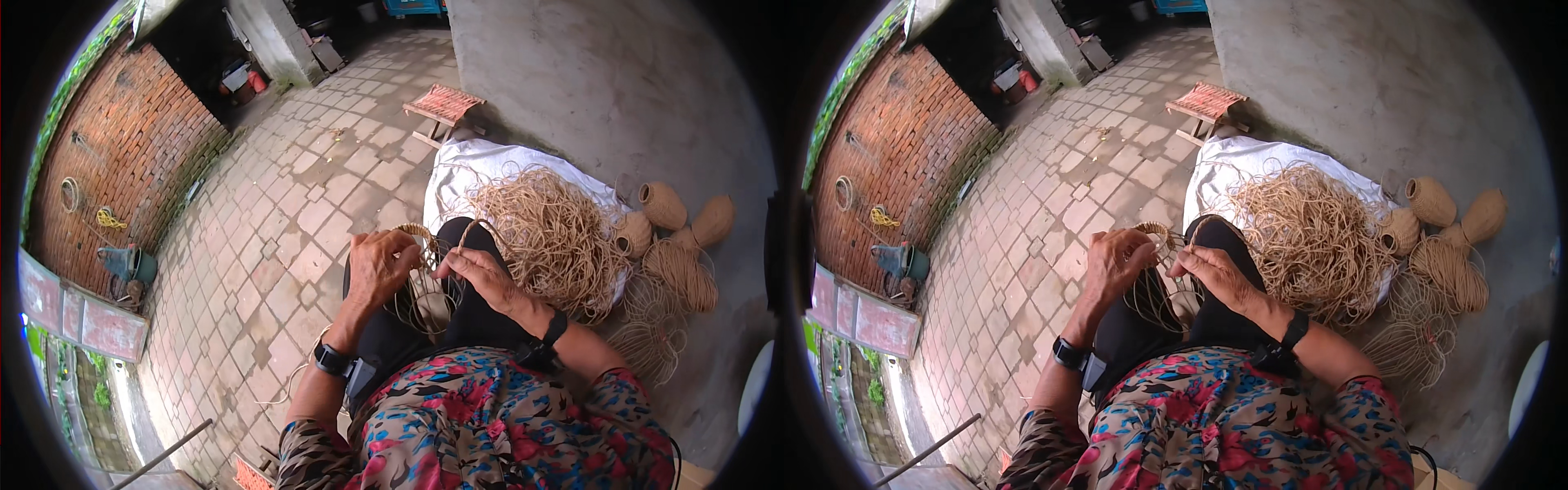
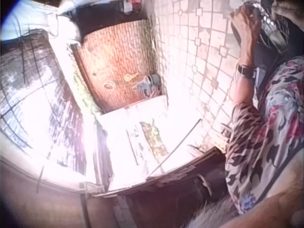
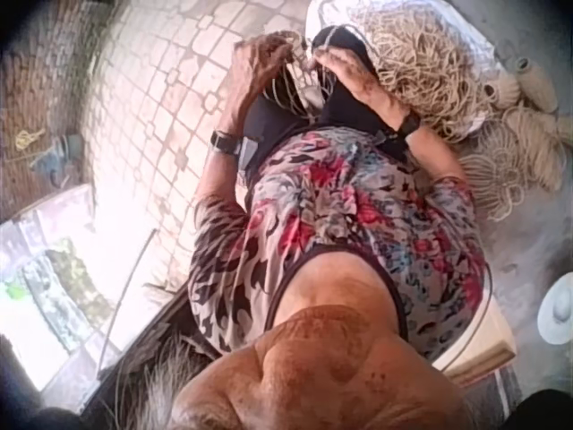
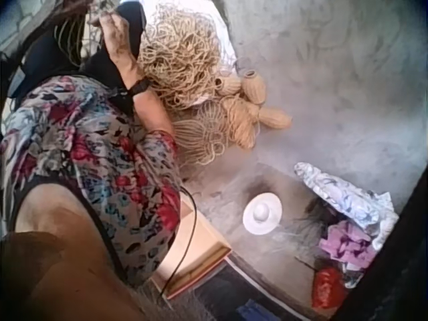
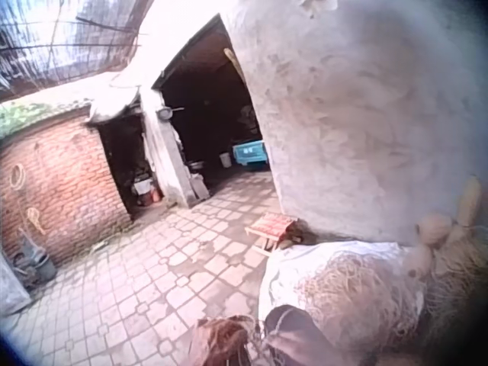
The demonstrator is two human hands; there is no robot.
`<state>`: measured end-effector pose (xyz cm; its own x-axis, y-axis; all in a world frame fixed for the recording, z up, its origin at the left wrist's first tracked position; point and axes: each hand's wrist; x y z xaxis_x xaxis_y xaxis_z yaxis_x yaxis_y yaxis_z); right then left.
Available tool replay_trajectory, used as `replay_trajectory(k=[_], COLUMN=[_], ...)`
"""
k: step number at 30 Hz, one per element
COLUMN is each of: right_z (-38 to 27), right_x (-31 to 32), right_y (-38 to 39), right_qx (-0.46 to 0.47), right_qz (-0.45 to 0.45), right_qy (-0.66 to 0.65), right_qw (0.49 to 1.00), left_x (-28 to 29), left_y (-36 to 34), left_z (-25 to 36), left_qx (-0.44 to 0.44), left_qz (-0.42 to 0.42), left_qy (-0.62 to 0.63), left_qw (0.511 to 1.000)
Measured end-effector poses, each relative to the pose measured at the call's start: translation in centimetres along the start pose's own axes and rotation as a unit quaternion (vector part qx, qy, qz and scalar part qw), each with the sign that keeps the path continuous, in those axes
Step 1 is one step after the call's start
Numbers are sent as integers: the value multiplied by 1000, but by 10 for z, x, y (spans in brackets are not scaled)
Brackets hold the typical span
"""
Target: Weaving a basket or net structure from thin fiber strands.
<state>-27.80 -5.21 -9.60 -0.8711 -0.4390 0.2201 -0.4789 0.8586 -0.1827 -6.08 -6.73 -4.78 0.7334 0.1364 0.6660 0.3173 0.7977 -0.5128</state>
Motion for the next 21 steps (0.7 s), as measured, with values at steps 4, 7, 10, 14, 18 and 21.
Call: replay_trajectory(k=[4, 7, 10, 14, 18, 21], right_z=[0, 4, 7, 5, 4, 7], right_x=[6, 18, 25, 18, 8, 3], right_y=[-2, -5, -9, -13, -17, -21], right_qx=[-6, -18, -21, 14, -5, -23], right_qz=[-4, 119, 148, 143, 111, 85], right_qy=[-31, -57, -129, -202, -165, -176], right_qw=[1000, 991, 980, 969, 980, 980], left_x=[-8, -1, 3, -4, -21, -28], left_y=[2, -4, -7, -7, -6, -5], left_z=[-3, -6, -6, 1, 7, 7], left_qx=[100, 177, 217, 92, 1, 25], left_qz=[-77, -105, -123, -102, -27, -8], left_qy=[39, 128, 196, 34, -53, -51], left_qw=[991, 970, 948, 990, 998, 998])
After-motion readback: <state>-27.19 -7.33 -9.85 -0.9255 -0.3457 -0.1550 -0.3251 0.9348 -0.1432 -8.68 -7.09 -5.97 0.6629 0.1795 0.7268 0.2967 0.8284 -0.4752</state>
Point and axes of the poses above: each hand's wrist, its own y-axis away from the middle knuckle, its own x-axis out of the back of the hand, z = x × y, and after that the axes turned 13 degrees about y, right-handed
